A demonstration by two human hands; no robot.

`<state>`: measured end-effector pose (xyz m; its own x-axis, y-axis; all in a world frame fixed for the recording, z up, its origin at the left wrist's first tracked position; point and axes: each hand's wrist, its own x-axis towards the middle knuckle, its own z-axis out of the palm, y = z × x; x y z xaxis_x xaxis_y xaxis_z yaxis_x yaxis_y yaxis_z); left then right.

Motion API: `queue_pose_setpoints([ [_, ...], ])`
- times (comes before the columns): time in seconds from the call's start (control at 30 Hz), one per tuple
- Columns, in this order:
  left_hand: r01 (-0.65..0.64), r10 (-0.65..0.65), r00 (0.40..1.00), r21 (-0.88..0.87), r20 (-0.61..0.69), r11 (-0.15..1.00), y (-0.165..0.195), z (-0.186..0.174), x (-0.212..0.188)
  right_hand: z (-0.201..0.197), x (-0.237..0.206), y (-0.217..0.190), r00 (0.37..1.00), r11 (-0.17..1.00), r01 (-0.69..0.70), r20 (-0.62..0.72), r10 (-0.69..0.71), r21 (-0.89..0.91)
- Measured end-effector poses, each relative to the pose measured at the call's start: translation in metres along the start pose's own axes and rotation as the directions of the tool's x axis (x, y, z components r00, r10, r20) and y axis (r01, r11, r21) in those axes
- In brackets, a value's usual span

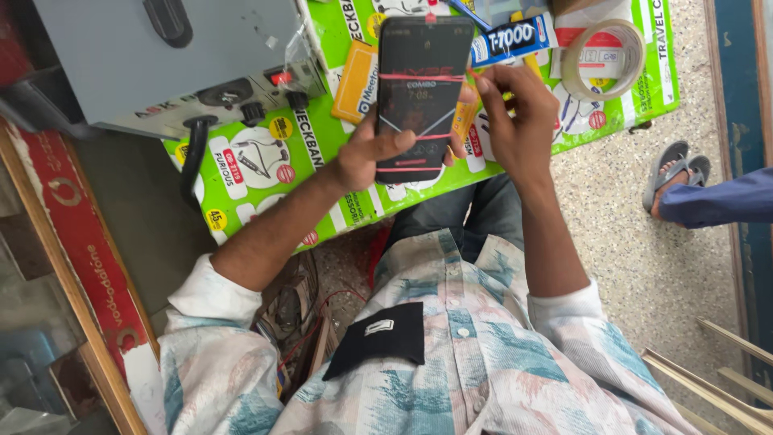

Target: The person disassembles a smartphone, applies adhesive to the internal frame, and reattaches the back cover. They then retrieve a rubber band from a box and wrap it around the phone to secure the back cover while the adhesive sets.

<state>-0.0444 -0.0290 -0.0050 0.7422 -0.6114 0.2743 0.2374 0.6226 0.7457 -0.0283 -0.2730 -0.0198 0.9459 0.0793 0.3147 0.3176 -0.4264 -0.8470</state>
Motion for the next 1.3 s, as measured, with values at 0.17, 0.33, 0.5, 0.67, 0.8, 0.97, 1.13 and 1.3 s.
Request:
queue_pose_setpoints([
  [0.17, 0.052, -0.051, 0.998, 0.043, -0.034, 0.998, -0.008, 0.003, -0.003, 0.003, -0.021, -0.017, 0.964, 0.845, -0.263, 0.096, 0.248, 0.466],
  [0.33, 0.012, -0.011, 0.999, 0.018, -0.038, 1.000, -0.013, 0.006, -0.003, 0.004, -0.022, -0.025, 0.945, 0.731, -0.325, 0.170, 0.280, 0.600],
  [0.5, -0.018, 0.018, 0.998, 0.006, -0.054, 1.000, -0.011, 0.006, -0.005, -0.002, -0.021, -0.023, 0.939, 0.694, -0.345, 0.228, 0.259, 0.633],
  [0.67, 0.106, -0.115, 0.993, -0.298, -0.015, 0.949, -0.006, 0.007, -0.007, 0.003, -0.022, -0.028, 0.926, 0.711, -0.376, 0.254, 0.277, 0.594],
  [0.8, 0.161, -0.130, 0.986, -0.368, 0.108, 0.916, -0.006, 0.018, -0.009, 0.005, -0.021, -0.045, 0.841, 0.557, -0.533, 0.327, 0.431, 0.636],
  [0.97, 0.070, -0.053, 0.997, -0.315, 0.065, 0.946, 0.000, 0.016, -0.003, -0.037, -0.025, -0.044, 0.833, 0.068, -0.471, 0.417, 0.363, 0.880],
  [1.13, 0.141, -0.141, 0.990, -0.301, 0.023, 0.943, -0.005, 0.023, 0.005, -0.043, -0.049, 0.004, 0.938, -0.149, -0.334, 0.343, 0.041, 0.931],
  [1.3, 0.222, -0.222, 0.975, 0.014, -0.005, 0.975, 0.001, 0.027, 0.005, -0.011, -0.057, 0.037, 0.983, -0.061, -0.157, 0.162, 0.081, 0.986],
])
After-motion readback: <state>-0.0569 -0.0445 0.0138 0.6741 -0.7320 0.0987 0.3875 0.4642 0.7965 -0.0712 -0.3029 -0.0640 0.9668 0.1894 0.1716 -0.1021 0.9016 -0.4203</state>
